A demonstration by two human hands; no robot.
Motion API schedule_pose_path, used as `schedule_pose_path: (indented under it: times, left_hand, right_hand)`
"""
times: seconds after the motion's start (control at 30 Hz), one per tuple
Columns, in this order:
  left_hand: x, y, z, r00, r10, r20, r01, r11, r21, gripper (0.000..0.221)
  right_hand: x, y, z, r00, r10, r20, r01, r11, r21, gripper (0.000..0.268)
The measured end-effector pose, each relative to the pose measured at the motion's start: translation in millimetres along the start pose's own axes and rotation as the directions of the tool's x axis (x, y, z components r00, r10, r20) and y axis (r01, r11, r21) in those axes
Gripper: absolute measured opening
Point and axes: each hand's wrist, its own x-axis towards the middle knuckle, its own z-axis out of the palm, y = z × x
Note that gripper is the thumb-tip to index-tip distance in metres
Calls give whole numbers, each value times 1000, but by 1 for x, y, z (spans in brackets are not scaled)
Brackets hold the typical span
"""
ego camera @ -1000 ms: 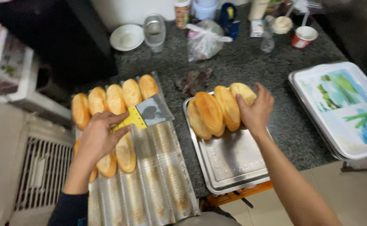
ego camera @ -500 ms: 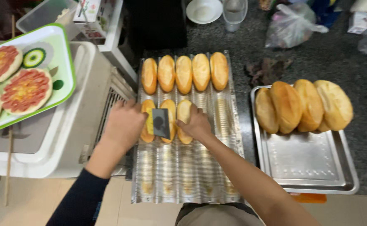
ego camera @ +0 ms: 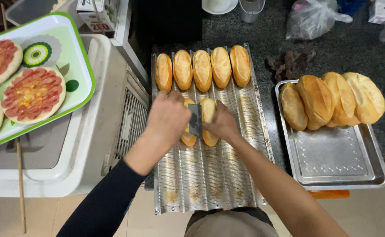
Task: The person unloads a tray of bread from a proofer and places the bread onto another tray using a scraper.
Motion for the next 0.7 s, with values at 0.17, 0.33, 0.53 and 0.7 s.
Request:
schedule_pose_path:
  times: [0.17, 0.33, 0.53, 0.7]
  left_hand:
    - [22, 1, -4, 990, 10, 143, -4, 999, -42, 16]
    - [29, 13, 21, 983, 15, 182, -10, 1000, -28, 15]
    - [34, 37, 57, 973, 38, 227, -23, 997, -67, 17]
    - [41, 54, 71, 957, 43, 287, -45, 999, 1, 17]
  right_hand:
    - [5, 12, 3, 1000, -3, 9, 2, 999, 34, 111]
    - [3, 11, 1, 1000, 17, -6, -16, 997, 72, 111]
    - [2, 6, -3, 999, 37, -8, -36, 997, 61, 112]
    - [6, 8, -3, 999, 46, -14, -45, 996, 83, 108]
